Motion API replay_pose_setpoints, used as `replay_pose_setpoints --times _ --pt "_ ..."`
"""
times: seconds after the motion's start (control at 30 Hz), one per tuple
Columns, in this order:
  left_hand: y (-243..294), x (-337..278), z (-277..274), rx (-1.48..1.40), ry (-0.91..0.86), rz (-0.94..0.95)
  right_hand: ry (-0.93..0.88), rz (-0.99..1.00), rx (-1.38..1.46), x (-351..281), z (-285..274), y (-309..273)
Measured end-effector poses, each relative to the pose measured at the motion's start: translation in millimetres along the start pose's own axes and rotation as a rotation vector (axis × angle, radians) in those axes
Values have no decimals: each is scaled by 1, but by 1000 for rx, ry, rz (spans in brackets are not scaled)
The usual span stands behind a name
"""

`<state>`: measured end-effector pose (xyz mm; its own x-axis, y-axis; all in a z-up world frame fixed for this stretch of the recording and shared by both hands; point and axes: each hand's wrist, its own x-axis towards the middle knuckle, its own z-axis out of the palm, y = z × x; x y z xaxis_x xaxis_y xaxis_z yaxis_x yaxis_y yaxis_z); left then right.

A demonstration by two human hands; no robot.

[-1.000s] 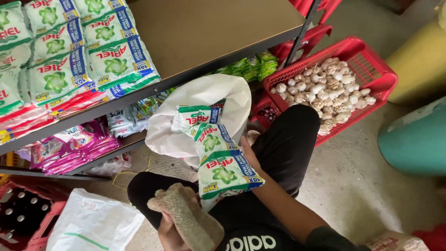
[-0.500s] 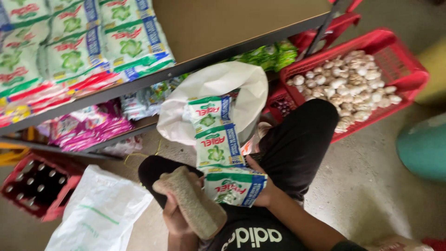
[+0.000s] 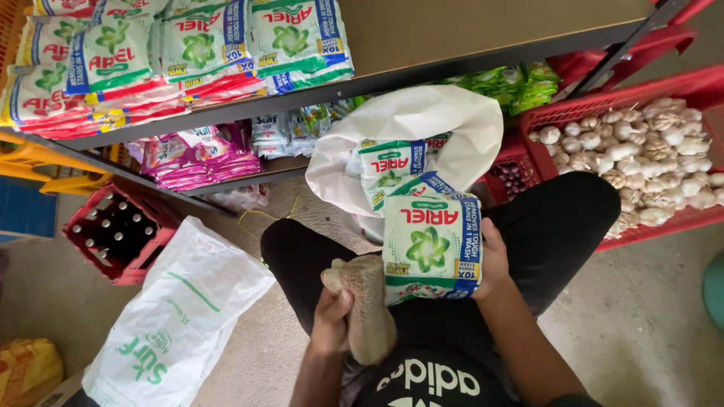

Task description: The person sits on the floor and sorts laundry detergent sachets from a white bag, wiping some of them with a cloth before placing them back or setting them aside.

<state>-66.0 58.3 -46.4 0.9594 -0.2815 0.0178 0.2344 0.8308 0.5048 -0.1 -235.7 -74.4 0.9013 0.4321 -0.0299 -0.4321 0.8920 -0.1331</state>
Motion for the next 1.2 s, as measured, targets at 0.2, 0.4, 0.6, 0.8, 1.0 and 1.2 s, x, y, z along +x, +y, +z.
replay_pose_setpoints --times 0.2,0.4,0.6,0.8,1.0,1.2 --pt "60 24 76 913 191 67 0 53 -7 -19 -22 5" --pt "55 67 87 1403 97 493 284 86 -214 -31 -114 42" --pt "22 90 58 1818 -74 637 174 192 -181 -27 -107 35" --pt "26 81 42 1767 -77 693 216 125 -179 -25 -63 27" --pt "14 91 71 1861 -103 794 263 173 -215 -21 -63 48" --pt "-4 90 94 1931 -237 744 262 190 -301 -26 -60 52"
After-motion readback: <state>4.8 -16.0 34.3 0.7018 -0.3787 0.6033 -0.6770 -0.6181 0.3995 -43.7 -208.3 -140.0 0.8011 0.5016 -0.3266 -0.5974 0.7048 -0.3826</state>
